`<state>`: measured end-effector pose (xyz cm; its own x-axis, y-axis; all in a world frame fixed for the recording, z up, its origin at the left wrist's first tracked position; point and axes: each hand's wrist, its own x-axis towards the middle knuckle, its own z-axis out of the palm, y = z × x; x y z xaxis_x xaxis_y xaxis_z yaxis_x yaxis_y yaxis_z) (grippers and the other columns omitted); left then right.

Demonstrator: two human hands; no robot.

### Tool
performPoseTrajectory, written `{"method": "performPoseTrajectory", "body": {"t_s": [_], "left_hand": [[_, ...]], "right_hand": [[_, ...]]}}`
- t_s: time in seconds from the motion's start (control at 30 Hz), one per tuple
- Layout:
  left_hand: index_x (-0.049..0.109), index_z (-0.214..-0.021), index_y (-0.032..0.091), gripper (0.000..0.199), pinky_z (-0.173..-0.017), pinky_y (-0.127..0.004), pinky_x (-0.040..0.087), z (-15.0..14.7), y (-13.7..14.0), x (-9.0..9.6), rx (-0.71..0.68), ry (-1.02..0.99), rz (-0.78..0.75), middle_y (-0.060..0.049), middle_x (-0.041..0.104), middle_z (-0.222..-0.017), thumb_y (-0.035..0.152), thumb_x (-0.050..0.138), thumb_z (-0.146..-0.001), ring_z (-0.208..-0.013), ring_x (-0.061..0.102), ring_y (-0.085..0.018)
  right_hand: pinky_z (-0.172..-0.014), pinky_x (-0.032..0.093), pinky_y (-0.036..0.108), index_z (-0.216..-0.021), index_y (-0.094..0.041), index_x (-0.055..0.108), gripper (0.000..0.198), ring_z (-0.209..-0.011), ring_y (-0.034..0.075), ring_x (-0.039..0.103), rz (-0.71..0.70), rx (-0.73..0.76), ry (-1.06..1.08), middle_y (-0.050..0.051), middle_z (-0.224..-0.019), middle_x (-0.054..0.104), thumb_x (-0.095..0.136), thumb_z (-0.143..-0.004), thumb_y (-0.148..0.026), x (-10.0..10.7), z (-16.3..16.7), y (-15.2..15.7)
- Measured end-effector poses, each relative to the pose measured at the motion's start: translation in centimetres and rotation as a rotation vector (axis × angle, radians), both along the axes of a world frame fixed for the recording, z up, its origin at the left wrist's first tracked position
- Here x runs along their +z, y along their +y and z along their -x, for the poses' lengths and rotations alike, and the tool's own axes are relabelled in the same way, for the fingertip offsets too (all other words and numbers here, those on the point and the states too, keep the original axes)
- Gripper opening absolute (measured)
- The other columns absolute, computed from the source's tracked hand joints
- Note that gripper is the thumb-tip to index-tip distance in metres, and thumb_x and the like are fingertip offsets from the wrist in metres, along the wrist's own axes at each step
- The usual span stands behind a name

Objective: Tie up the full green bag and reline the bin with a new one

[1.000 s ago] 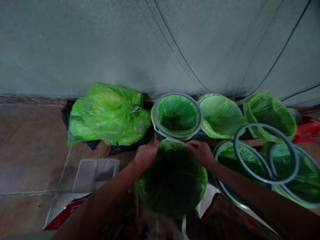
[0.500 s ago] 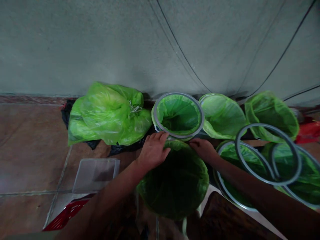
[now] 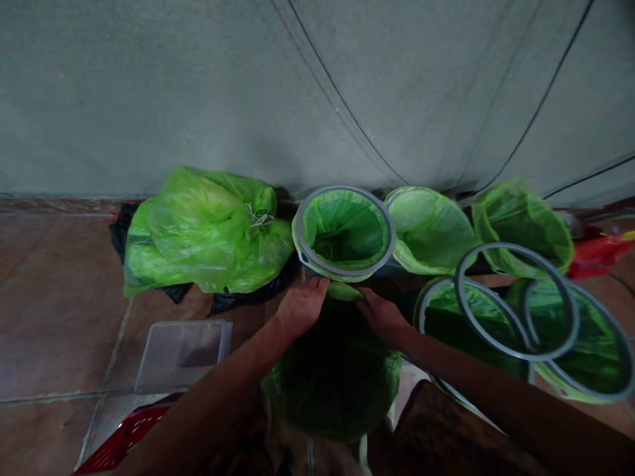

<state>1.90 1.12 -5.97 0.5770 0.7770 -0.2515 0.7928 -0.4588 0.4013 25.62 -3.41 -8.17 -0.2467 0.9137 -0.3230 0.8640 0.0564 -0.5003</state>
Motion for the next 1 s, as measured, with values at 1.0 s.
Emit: {"method": "performPoseTrajectory", "body": {"t_s": [1.0], "left_hand": [[0.069, -0.111, 0.016, 0.057, -0.077, -0.039, 0.061, 8.5, -3.2, 13.2, 0.845, -1.031, 0.828, -0.013, 0.078, -0.1, 0.069, 0.052, -0.095, -0.087, 0.074, -0.025]], "right_hand": [[-0.083, 0.048, 0.036, -0.112, -0.018, 0.07, 0.025, -0.094, 0.025, 0.063, -0.273, 0.713, -0.245, 0.01, -0.093, 0.072, 0.063, -0.088, -0.012, 19.3, 3.5, -11.5]]}}
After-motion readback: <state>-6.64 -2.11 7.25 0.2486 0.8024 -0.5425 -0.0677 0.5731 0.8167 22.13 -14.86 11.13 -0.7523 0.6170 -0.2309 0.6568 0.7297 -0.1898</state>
